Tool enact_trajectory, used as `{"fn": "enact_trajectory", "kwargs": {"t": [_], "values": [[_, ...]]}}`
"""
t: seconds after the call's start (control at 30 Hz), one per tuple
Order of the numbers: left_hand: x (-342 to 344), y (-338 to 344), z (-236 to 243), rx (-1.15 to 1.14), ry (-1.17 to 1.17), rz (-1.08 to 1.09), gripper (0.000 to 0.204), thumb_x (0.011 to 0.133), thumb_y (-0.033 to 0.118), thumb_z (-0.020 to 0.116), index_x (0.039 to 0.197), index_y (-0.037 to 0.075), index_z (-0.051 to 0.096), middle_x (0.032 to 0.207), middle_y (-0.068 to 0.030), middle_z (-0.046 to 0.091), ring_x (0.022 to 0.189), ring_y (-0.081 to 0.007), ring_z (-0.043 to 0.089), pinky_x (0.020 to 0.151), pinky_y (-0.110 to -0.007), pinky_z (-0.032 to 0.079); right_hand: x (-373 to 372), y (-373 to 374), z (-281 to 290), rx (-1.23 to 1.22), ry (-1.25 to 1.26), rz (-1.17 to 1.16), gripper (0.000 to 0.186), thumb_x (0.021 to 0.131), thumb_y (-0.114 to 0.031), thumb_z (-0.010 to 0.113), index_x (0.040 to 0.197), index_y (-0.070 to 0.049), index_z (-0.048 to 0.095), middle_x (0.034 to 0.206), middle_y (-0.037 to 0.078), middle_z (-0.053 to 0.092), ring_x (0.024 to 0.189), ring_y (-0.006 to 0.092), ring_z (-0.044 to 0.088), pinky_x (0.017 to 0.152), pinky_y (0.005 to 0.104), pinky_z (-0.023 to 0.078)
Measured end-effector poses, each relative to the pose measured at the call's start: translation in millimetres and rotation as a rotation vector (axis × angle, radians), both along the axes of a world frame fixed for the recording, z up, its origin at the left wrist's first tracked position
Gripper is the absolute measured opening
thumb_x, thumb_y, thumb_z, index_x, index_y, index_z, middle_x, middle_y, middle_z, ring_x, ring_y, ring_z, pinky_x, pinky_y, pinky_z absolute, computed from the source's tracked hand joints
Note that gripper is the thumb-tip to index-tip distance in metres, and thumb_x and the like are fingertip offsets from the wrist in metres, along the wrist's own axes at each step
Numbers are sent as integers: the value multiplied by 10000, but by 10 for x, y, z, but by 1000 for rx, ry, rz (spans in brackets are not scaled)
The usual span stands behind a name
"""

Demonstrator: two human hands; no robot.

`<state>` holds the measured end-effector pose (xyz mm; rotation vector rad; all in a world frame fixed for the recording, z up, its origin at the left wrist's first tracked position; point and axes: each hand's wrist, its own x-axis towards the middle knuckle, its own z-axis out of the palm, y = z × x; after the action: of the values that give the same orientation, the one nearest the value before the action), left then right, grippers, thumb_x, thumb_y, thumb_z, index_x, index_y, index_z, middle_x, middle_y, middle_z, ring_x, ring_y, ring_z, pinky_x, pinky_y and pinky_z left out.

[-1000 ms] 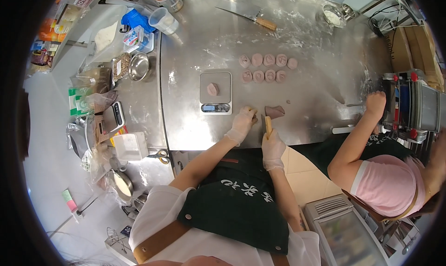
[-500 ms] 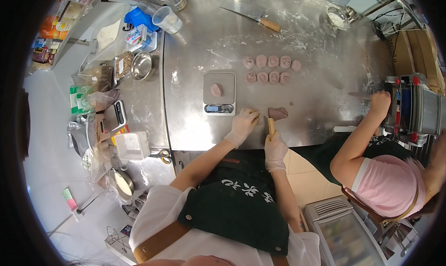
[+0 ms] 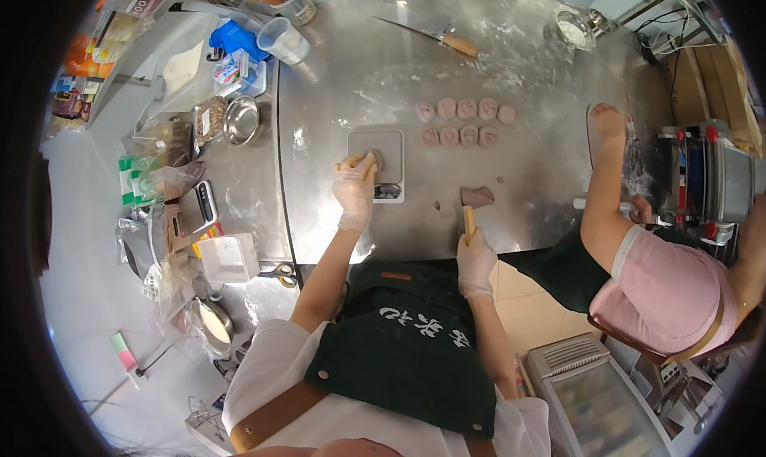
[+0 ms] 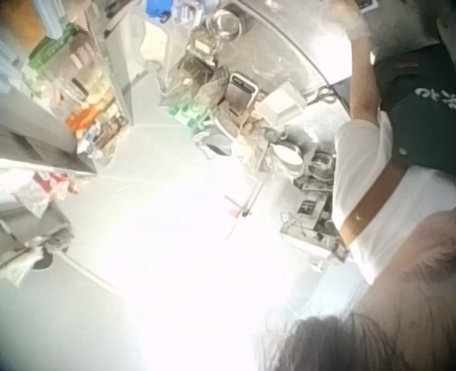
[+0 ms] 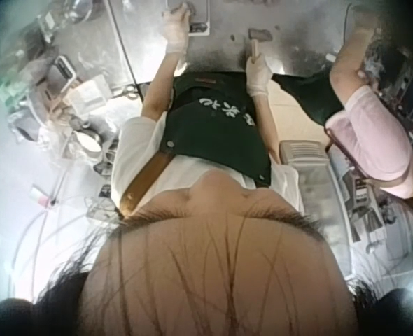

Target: The person portions dough by cutting pieces from a dough log with a bench scraper, weighing the cut dough pieces on a digital scale, and placing them onto the table.

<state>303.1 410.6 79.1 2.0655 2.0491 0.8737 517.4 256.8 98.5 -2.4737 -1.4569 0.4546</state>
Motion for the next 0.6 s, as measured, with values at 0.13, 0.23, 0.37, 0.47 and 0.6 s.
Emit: {"fn": "enact_trajectory", "kwargs": {"t": [0.13,0.23,0.37,0.47,0.6], "values": [[331,-314,-21,-106,-120,-329,417,720,167,719,1121,152,601,1031,-107,572,920,-284,558,771,-379,488,-39,5,16,-27,15,-15,195,804,-227,632,889,-77,542,691,186,621,634,384,618,583,472,498],[703,-523,-283,-285,-146,-646,363,726,176,676,1068,90,593,997,-116,555,952,-311,549,795,-418,488,-77,-13,22,7,1,1,191,799,-227,639,882,-81,547,677,177,621,607,380,614,565,465,499],[859,-583,-492,-497,-48,-584,280,754,161,660,1024,92,628,985,-104,581,945,-299,561,716,-390,512,-95,-8,52,-13,-3,2,182,797,-221,640,881,-85,552,664,171,620,590,377,613,552,458,500],[835,-600,-542,-462,-44,-619,264,756,140,641,1015,86,635,965,-95,580,935,-297,559,707,-395,511,-79,-18,12,-36,-6,0,180,799,-219,637,885,-84,555,662,171,620,594,376,615,556,459,501],[792,-639,-498,-378,-40,-649,271,756,116,620,1025,85,633,948,-92,576,918,-297,562,705,-393,515,-83,-1,8,-14,20,9,179,801,-216,631,889,-80,557,658,170,618,596,376,616,560,463,500]]}}
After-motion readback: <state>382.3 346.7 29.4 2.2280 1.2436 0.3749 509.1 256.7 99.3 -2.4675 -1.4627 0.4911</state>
